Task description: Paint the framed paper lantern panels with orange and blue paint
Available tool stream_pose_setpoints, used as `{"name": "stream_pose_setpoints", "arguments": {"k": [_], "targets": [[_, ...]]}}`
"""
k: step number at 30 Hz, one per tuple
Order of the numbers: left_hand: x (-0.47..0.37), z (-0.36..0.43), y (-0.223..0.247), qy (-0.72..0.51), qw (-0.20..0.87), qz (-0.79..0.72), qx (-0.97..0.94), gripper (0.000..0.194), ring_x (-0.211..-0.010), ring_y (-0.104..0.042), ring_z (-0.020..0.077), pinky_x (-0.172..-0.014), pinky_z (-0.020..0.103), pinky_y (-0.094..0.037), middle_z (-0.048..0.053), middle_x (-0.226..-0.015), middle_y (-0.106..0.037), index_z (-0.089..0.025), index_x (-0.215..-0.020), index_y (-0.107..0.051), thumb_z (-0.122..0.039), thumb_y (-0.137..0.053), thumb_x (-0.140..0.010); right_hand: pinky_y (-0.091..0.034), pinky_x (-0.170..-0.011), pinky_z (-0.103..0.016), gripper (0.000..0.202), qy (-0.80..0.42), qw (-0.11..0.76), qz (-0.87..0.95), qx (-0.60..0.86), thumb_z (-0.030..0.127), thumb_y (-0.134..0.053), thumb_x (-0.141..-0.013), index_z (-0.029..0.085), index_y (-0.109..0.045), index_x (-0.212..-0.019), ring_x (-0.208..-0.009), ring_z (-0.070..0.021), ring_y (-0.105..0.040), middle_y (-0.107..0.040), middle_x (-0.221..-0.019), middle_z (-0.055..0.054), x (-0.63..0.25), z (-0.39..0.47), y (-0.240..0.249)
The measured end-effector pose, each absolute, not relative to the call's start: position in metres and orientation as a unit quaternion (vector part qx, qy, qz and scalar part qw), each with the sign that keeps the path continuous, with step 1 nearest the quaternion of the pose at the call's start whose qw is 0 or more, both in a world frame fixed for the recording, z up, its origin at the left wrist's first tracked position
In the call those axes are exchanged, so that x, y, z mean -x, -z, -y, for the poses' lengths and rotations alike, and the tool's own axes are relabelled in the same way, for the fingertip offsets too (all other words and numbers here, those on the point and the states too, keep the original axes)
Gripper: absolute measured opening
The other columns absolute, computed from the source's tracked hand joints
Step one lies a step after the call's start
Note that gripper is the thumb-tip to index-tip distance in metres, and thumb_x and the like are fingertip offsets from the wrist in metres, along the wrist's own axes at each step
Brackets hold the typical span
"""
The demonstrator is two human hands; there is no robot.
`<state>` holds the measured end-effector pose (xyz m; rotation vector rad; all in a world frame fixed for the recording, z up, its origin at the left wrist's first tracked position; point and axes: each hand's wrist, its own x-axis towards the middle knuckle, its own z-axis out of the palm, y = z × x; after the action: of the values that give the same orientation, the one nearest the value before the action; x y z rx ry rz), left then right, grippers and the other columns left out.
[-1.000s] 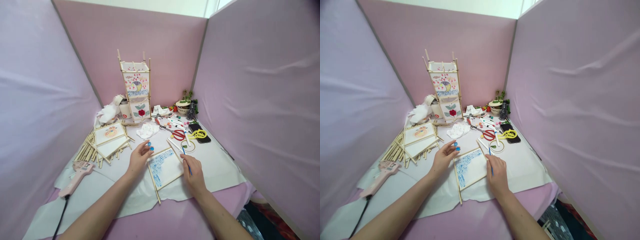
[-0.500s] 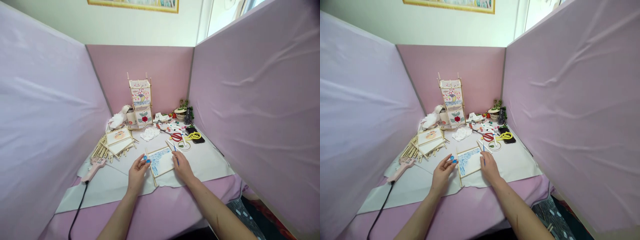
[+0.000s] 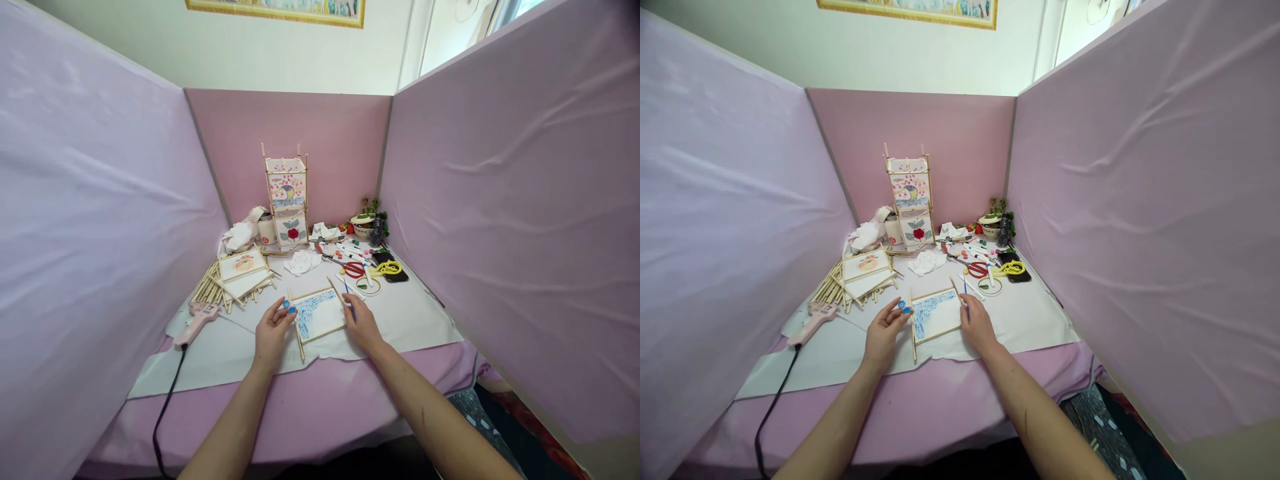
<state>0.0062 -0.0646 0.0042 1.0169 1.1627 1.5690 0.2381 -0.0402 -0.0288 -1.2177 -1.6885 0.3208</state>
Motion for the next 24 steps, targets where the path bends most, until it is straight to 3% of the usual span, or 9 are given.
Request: {"name": "stream_pose_setpoints", "arguments": {"k": [11,19,24], "targets": [[0.000,0.061,-0.005,-0.656,0.415,-0.484,-0.404,0.063,-0.096,-0.067,0.0222,-0.089,0.036,-0.047,0.004,-0.090,-0.071,-0.019,-0.123,-0.063,-0.030,-0.083,-0.064,-0.045,-0.103,-0.043,0.036,-0.138,0.534,0.667,0.502,0.035,-0.036,-0.098,0.020,-0.062,-0.117,-0.115,-0.0229,-0.060,-0.068,-0.119,-0.010,-0.241,0.041,0.035],[0.004,0.058,-0.002,-0.662,0.403,-0.486,-0.404,0.063,-0.100,-0.066,0.0245,-0.082,0.034,-0.049,0.005,-0.092,-0.071,-0.019,-0.123,-0.062,-0.030,-0.082,-0.064,-0.047,-0.099,-0.043,0.037,-0.139,0.539,0.660,0.505,0.036,-0.037,-0.097,0.019,-0.063,-0.116,-0.111,-0.0238,-0.062,-0.069,-0.117,-0.010,-0.242,0.042,0.036],[0.005,0.057,-0.002,-0.658,0.403,-0.481,-0.417,0.055,-0.097,-0.067,0.0239,-0.085,0.039,-0.051,0.005,-0.094,-0.071,-0.018,-0.122,-0.061,-0.023,-0.079,-0.071,-0.048,-0.098,-0.044,0.036,-0.141,0.542,0.658,0.504,0.035,-0.038,-0.096,0.019,-0.063,-0.115,-0.109,-0.0239,-0.063,-0.069,-0.116,-0.011,-0.243,0.040,0.037]]}}
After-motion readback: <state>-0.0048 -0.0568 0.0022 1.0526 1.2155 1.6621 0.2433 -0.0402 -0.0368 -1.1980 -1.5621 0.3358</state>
